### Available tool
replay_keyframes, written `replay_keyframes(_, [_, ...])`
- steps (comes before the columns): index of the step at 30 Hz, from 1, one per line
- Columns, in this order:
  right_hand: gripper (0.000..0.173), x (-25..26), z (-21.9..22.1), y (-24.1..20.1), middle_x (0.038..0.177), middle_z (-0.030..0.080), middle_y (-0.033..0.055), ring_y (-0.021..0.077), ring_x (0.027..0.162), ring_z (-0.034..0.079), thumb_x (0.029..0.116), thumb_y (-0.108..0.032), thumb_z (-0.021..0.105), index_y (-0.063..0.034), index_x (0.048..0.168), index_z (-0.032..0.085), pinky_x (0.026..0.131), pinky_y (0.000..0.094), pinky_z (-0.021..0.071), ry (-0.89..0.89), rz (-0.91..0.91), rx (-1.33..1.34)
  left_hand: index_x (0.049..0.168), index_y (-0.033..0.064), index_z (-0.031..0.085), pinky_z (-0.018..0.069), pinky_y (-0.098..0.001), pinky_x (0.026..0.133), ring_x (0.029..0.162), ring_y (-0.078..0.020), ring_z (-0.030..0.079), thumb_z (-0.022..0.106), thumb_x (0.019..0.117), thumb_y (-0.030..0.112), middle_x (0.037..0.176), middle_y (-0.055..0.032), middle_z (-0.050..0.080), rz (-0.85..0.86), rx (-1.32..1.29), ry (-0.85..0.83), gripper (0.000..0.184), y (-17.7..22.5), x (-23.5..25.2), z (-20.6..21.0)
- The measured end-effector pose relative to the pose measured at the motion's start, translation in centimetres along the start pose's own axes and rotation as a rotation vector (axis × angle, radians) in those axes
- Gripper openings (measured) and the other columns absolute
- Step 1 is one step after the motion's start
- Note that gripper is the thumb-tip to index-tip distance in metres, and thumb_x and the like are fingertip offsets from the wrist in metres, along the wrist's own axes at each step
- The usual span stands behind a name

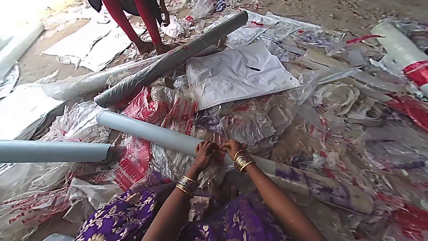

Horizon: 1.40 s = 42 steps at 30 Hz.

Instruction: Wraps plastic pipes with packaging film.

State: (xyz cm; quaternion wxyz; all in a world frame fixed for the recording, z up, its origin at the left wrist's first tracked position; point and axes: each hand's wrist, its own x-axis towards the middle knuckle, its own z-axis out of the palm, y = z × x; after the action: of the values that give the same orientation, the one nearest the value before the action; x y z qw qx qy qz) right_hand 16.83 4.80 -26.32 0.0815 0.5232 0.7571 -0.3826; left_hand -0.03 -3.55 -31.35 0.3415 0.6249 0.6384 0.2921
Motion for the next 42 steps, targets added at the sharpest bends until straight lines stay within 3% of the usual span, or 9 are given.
replay_keyframes(10, [0.025,0.4,-1.1,-1.6,0.138,0.062,0.0185,0.0381,0.136,0.05,0.102,-0.016,0.061,-0.0084,0.123,0.073,0.111,0.073,0.0221,-0.34,-0.16,-0.284,0.125,0.0053,0.069,0.0199,-0.0662,0.114,0.136,-0.0375,0.046,0.046,0.0989,0.025,0.132,-0.0172,0.063,0.01,-0.023,-0.017,0.04,-0.4,0.0,-0.1])
replay_keyframes(13, [0.024,-0.8,-0.9,0.3,0.134,0.064,0.0156,0.033,0.132,0.054,0.1022,-0.015,0.06,-0.0117,0.121,0.075,0.113,0.0657,0.0246,-0.143,-0.102,-0.068,0.127,0.006,0.069,0.0203,-0.0639,0.115,0.134,-0.0377,0.047,0.05,0.0988,0.025,0.131,-0.0176,0.063,-0.007,-0.006,-0.054,0.039,0.1,1.1,-0.5])
replay_keyframes(16, [0.022,-2.1,-0.3,2.8,0.123,0.069,0.0166,0.0339,0.123,0.06,0.1012,-0.016,0.062,-0.012,0.116,0.078,0.11,0.0655,0.0295,0.159,-0.009,0.1,0.122,0.0128,0.074,0.022,-0.0648,0.114,0.135,-0.0385,0.047,0.057,0.0973,0.03,0.131,-0.0147,0.065,0.034,0.045,-0.038,0.035,-0.1,0.8,0.0])
replay_keyframes(22, [0.021,-4.2,0.5,9.2,0.12,0.07,0.0234,0.046,0.121,0.06,0.0994,-0.01,0.062,-0.0086,0.111,0.08,0.107,0.0726,0.0268,0.625,0.142,-0.009,0.103,0.0176,0.082,0.034,-0.0668,0.104,0.123,-0.0404,0.058,0.066,0.0917,0.026,0.117,-0.0102,0.073,0.122,0.116,0.204,0.021,-0.1,-0.8,1.9])
replay_keyframes(25, [0.023,-5.3,1.1,11.5,0.126,0.068,0.0258,0.0482,0.127,0.057,0.1007,-0.01,0.06,-0.0071,0.115,0.078,0.11,0.0746,0.0241,0.651,0.226,0.014,0.101,0.0171,0.082,0.0339,-0.0685,0.104,0.12,-0.0402,0.061,0.069,0.0894,0.026,0.115,-0.0102,0.074,0.111,0.212,0.201,0.02,1.4,-1.2,2.3])
replay_keyframes(28, [0.022,-5.4,1.9,12.4,0.121,0.069,0.0258,0.0482,0.122,0.06,0.0994,-0.009,0.061,-0.0056,0.112,0.078,0.107,0.0747,0.0276,0.721,0.225,0.04,0.101,0.0117,0.081,0.0297,-0.0727,0.11,0.12,-0.0416,0.063,0.069,0.0924,0.019,0.115,-0.0132,0.074,0.06,0.305,0.192,0.017,3.0,-1.5,3.0])
replay_keyframes(33, [0.021,-5.5,2.0,11.9,0.118,0.07,0.0251,0.0476,0.119,0.061,0.0993,-0.009,0.061,-0.0054,0.111,0.078,0.106,0.0743,0.0288,0.765,0.21,0.032,0.091,0.0046,0.079,0.0331,-0.0769,0.105,0.109,-0.0428,0.069,0.067,0.0908,0.008,0.105,-0.0156,0.076,0.094,0.423,0.384,0.013,3.5,-1.9,5.1])
replay_keyframes(38, [0.022,-5.6,2.1,11.9,0.119,0.07,0.0251,0.0462,0.12,0.061,0.0995,-0.009,0.06,-0.0049,0.112,0.078,0.106,0.0715,0.0304,0.759,0.215,0.008,0.115,0.002,0.074,0.0247,-0.0656,0.118,0.14,-0.0403,0.049,0.056,0.1002,0.011,0.138,-0.0177,0.064,-0.196,0.567,0.148,0.025,6.2,-1.3,4.9])
replay_keyframes(42, [0.024,-5.4,1.8,12.1,0.12,0.07,0.0238,0.0454,0.12,0.061,0.0999,-0.01,0.058,-0.0052,0.113,0.077,0.108,0.0695,0.0304,0.75,0.216,0.004,0.122,0.0037,0.07,0.0296,-0.0635,0.114,0.145,-0.0419,0.04,0.054,0.0994,0.008,0.145,-0.0198,0.055,-0.311,0.543,0.028,0.028,7.3,-1.6,4.9])
